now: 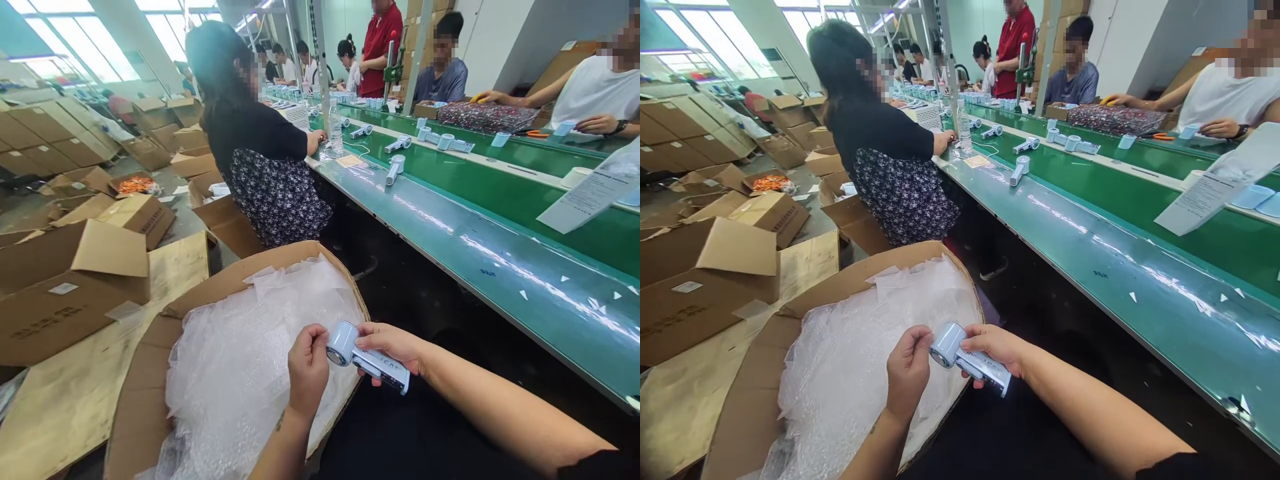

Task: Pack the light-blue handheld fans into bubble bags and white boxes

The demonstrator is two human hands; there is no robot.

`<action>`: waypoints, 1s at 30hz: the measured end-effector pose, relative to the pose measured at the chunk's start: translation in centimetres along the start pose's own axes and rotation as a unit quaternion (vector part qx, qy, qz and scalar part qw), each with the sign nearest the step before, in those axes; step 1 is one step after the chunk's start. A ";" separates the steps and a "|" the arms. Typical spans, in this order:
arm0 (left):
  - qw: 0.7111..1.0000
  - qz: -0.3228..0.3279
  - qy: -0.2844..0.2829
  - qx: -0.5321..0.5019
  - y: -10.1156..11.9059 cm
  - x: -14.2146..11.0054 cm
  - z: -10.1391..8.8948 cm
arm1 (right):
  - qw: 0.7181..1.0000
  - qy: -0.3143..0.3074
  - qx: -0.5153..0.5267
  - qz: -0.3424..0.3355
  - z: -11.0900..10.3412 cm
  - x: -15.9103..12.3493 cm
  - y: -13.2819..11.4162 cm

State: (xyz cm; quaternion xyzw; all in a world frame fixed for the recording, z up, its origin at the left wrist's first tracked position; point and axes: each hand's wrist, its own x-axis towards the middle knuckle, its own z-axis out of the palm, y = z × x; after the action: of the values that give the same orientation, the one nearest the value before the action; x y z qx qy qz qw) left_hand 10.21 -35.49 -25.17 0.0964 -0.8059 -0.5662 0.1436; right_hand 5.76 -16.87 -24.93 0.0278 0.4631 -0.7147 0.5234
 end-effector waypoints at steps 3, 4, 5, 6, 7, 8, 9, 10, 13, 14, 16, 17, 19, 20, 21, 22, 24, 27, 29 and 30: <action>0.998 0.043 -0.026 0.027 1.0 0.4 0.7 | 0.997 0.002 -0.056 -0.053 0.9 -1.3 -0.3; 0.998 0.039 -0.033 0.024 1.3 0.6 0.9 | 0.995 0.004 -0.078 -0.066 1.1 -1.6 -0.5; 0.998 0.038 -0.042 0.023 1.5 0.9 1.0 | 0.993 0.008 -0.093 -0.073 1.1 -1.9 -0.6; 0.997 0.050 -0.053 0.025 1.8 1.0 1.0 | 0.992 0.012 -0.098 -0.076 1.1 -2.2 -0.8; 0.994 0.078 -0.067 0.034 2.0 1.1 0.9 | 0.993 0.015 -0.092 -0.075 0.9 -2.5 -0.9; 0.987 0.127 -0.084 0.048 2.2 1.1 0.7 | 0.994 0.018 -0.078 -0.072 0.7 -2.7 -1.1; 0.975 0.189 -0.099 0.065 2.4 0.9 0.5 | 0.995 0.020 -0.060 -0.072 0.4 -3.0 -1.2; 0.957 0.255 -0.110 0.084 2.4 0.7 0.3 | 0.996 0.022 -0.044 -0.075 0.1 -3.3 -1.2; 0.901 0.392 -0.112 0.150 2.0 0.1 -0.1 | 0.992 0.061 -0.010 -0.112 -0.3 -4.2 -1.1; 0.890 0.406 -0.103 0.179 1.6 0.0 0.0 | 0.989 0.082 -0.001 -0.124 -0.3 -4.4 -0.9; 0.883 0.399 -0.066 0.236 0.7 0.1 0.6 | 0.984 0.115 0.017 -0.136 0.0 -4.6 -0.4; 0.885 0.384 -0.047 0.258 0.3 0.3 1.1 | 0.982 0.127 0.023 -0.139 0.2 -4.6 -0.1; 0.901 0.330 -0.021 0.280 -0.3 0.7 2.1 | 0.979 0.142 0.030 -0.141 0.4 -4.3 0.4; 0.914 0.293 -0.016 0.279 -0.4 0.9 2.7 | 0.977 0.154 0.031 -0.145 0.5 -4.0 0.5; 0.928 0.256 -0.016 0.270 -0.4 1.0 3.1 | 0.974 0.169 0.031 -0.150 0.4 -3.8 0.7; 0.939 0.226 -0.016 0.257 -0.3 0.9 3.6 | 0.970 0.187 0.031 -0.154 0.3 -3.6 0.8; 0.948 0.218 -0.010 0.232 -0.2 0.3 4.1 | 0.963 0.216 0.040 -0.158 0.0 -3.2 0.9; 0.930 0.289 -0.013 0.227 -0.4 -1.3 4.6 | 0.962 0.218 0.078 -0.144 -0.3 -3.2 1.2; 0.924 0.306 -0.025 0.228 -0.8 -2.5 4.7 | 0.963 0.215 0.100 -0.129 -0.3 -3.4 1.6; 0.927 0.296 -0.030 0.227 -1.0 -3.0 4.8 | 0.961 0.223 0.106 -0.123 -0.3 -3.5 1.8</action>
State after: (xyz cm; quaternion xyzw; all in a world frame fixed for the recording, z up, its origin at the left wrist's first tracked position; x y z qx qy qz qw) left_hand 11.42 -30.59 -28.05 -0.1340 -0.9086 -0.3028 0.2546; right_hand 8.58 -14.14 -24.37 0.1846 0.4895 -0.7943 0.3087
